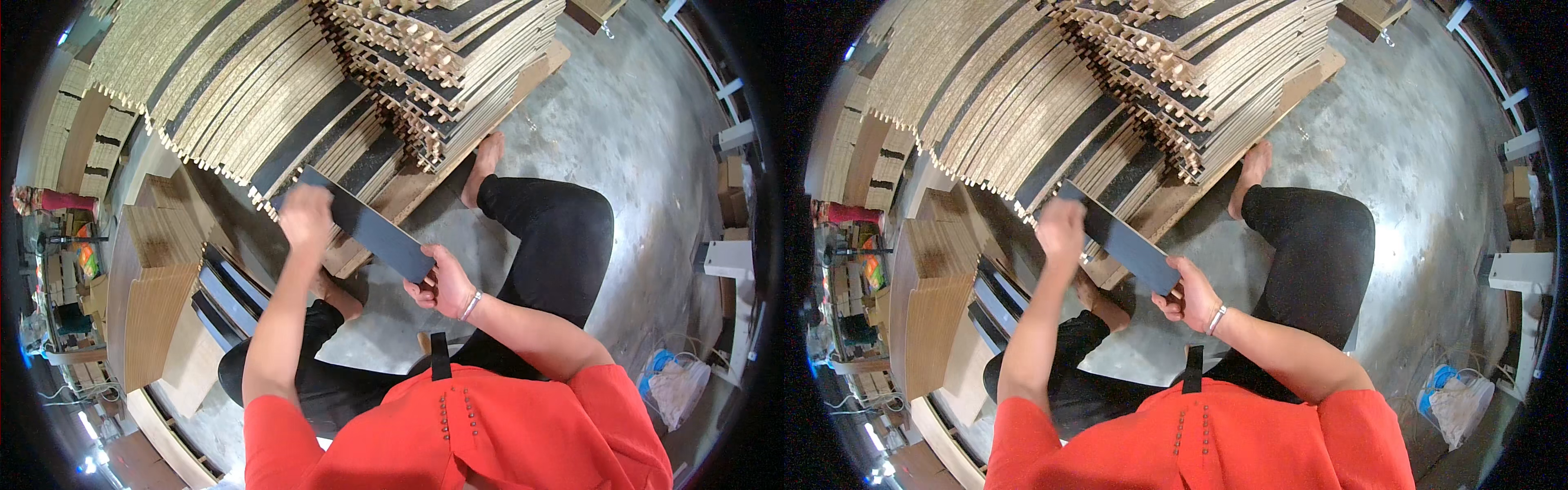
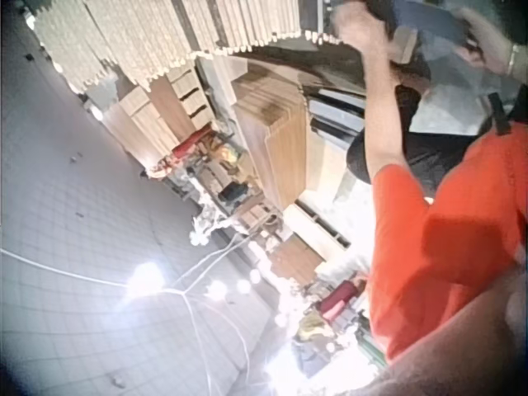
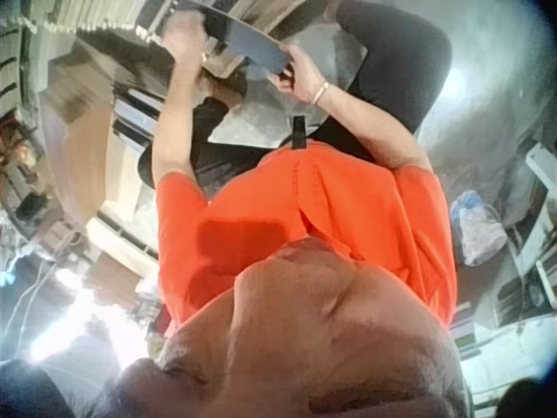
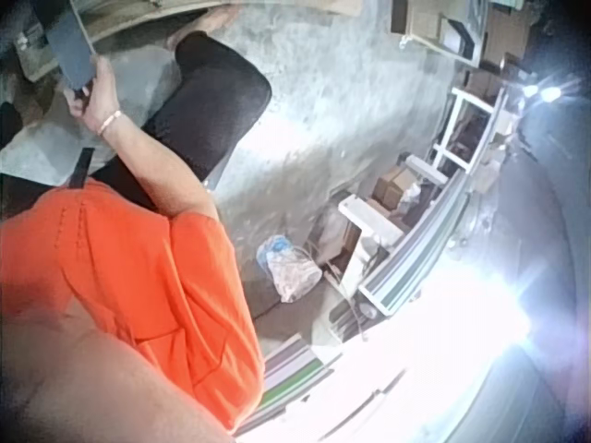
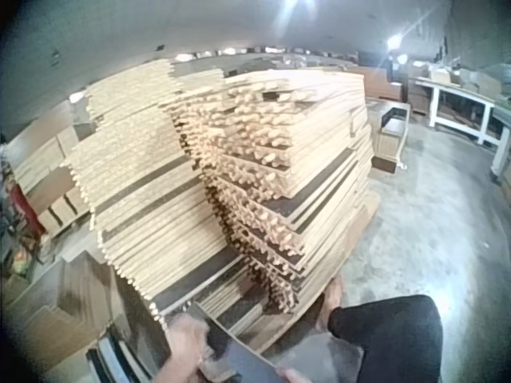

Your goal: The recorder is using a piece of sandpaper to smooth the edges and surfaces of wooden furniture components.

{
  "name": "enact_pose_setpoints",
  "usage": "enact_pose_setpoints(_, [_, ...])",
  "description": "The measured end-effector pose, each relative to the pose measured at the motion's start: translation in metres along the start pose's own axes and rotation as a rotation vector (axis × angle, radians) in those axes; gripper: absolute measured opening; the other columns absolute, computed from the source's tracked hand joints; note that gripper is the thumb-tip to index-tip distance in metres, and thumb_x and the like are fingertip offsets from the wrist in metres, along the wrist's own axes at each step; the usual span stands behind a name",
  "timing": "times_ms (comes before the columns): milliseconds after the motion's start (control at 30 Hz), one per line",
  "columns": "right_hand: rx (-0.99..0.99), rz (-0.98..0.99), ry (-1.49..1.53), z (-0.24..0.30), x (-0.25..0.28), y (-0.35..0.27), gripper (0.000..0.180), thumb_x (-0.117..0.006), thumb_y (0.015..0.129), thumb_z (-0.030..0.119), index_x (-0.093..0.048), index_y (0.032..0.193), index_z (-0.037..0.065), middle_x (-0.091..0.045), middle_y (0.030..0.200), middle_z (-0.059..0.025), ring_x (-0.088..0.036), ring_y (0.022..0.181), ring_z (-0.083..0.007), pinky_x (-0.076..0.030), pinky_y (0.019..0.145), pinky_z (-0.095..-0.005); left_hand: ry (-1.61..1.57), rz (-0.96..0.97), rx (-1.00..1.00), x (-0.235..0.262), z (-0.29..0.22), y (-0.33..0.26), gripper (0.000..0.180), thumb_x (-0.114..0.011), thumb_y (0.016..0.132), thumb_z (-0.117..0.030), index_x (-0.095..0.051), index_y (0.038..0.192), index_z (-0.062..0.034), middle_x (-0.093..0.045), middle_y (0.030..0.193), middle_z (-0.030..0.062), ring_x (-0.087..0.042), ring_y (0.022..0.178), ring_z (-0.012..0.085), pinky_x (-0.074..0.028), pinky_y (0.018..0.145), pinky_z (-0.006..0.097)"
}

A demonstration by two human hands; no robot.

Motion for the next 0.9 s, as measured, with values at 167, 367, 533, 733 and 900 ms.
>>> enact_pose_setpoints(167, [-0.019, 0.011, 0.041, -0.001, 0.007, -0.003, 0.043, -0.035, 0.093, 0.054, -0.048, 0.085, 0.013, -0.047, 0.059, -0.0059, -0.029, 0.045, -0.0114, -0.023, 0.043, -0.0258, -0.138, 0.050, -0.236, 0.011, -0.067, -0.014, 0.002, -0.062, 0.073, -0.007, -0.062, 0.071, -0.0079, -0.055, 0.070, 0.0091, -0.057, 0.068, 0.0282, -0.049, 0.060, 0.039])
enact_pose_setpoints(367, [0.007, -0.044, -0.050, -0.003, -0.002, 0.002, 0.049, -0.033, 0.094, 0.060, -0.050, 0.087, 0.014, -0.049, 0.059, -0.0069, -0.028, 0.042, -0.0113, -0.023, 0.043, -0.0256, 0.127, 0.038, 0.275, 0.009, 0.059, 0.020, 0.007, -0.064, 0.075, -0.011, -0.060, 0.072, -0.0073, -0.058, 0.077, 0.0101, -0.060, 0.077, 0.0310, -0.049, 0.067, 0.042])
enact_pose_setpoints(533, [0.002, -0.031, -0.149, -0.002, 0.000, 0.002, 0.052, -0.026, 0.094, 0.060, -0.050, 0.085, 0.015, -0.046, 0.056, -0.0051, -0.028, 0.044, -0.0110, -0.023, 0.044, -0.0253, -0.068, 0.223, 0.330, 0.039, 0.047, -0.017, 0.006, -0.062, 0.075, -0.012, -0.061, 0.073, -0.0060, -0.062, 0.079, 0.0115, -0.062, 0.077, 0.0330, -0.049, 0.067, 0.043])
enact_pose_setpoints(733, [-0.033, -0.035, -0.152, -0.002, -0.014, -0.007, 0.052, -0.024, 0.095, 0.057, -0.049, 0.084, 0.013, -0.043, 0.057, -0.0035, -0.028, 0.044, -0.0109, -0.023, 0.042, -0.0245, -0.970, 0.349, 0.692, 0.060, 0.014, -0.073, 0.007, -0.068, 0.079, -0.007, -0.066, 0.079, 0.0000, -0.062, 0.067, 0.0025, -0.055, 0.062, 0.0108, -0.043, 0.057, 0.028])
enact_pose_setpoints(900, [0.078, -0.022, -0.257, -0.005, -0.033, -0.037, 0.056, -0.022, 0.094, 0.057, -0.050, 0.082, 0.011, -0.042, 0.057, -0.0044, -0.029, 0.043, -0.0119, -0.023, 0.040, -0.0255, -1.296, 0.495, 0.969, 0.070, -0.014, -0.074, 0.008, -0.067, 0.082, -0.008, -0.065, 0.085, -0.0017, -0.059, 0.072, -0.0028, -0.045, 0.060, 0.0046, -0.033, 0.054, 0.022])
Point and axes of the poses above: each hand's wrist, its own y-axis towards the middle knuckle, its own x-axis out of the back of the hand, z = x × y, the point moved 7 cm from there along y, towards the middle knuckle
